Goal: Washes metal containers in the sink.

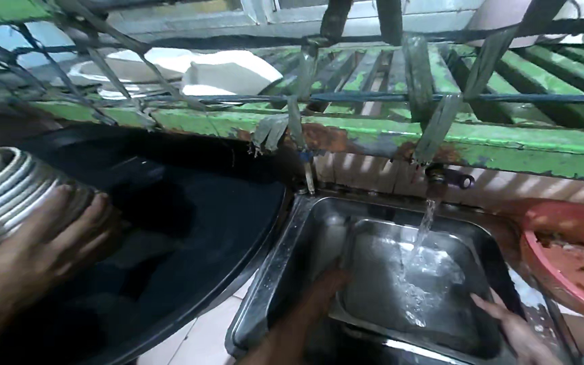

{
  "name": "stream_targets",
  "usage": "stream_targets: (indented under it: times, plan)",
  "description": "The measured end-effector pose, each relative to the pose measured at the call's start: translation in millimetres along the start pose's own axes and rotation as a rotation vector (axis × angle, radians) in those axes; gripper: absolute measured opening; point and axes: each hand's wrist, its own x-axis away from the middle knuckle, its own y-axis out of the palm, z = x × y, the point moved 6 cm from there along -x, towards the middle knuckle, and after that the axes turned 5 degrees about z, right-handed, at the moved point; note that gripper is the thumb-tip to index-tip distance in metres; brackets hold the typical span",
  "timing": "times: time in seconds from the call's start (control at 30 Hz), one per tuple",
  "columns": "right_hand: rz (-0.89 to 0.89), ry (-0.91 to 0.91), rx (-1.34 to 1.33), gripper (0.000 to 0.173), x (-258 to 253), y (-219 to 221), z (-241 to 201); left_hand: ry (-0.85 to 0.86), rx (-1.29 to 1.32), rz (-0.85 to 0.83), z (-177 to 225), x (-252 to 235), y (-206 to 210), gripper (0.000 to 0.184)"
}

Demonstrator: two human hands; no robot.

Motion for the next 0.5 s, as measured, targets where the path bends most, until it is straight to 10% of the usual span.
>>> stream_targets:
  times: [0.33, 0.43, 0.5]
  plan:
    - [-0.037, 0.197, 0.061, 0.038, -45, 146, 12, 0.662, -0.581, 0.392, 91, 99, -38, 0.070]
    - [-0.151, 0.161, -0.279, 0.028, -58, 164, -10, 1.024, -0.759, 0.560, 93, 122, -40, 0.066]
    - [-0.214, 0.139, -0.479, 0.026, -58, 169, -33, 0.969, -0.640, 0.552, 87, 120, -47, 0.066]
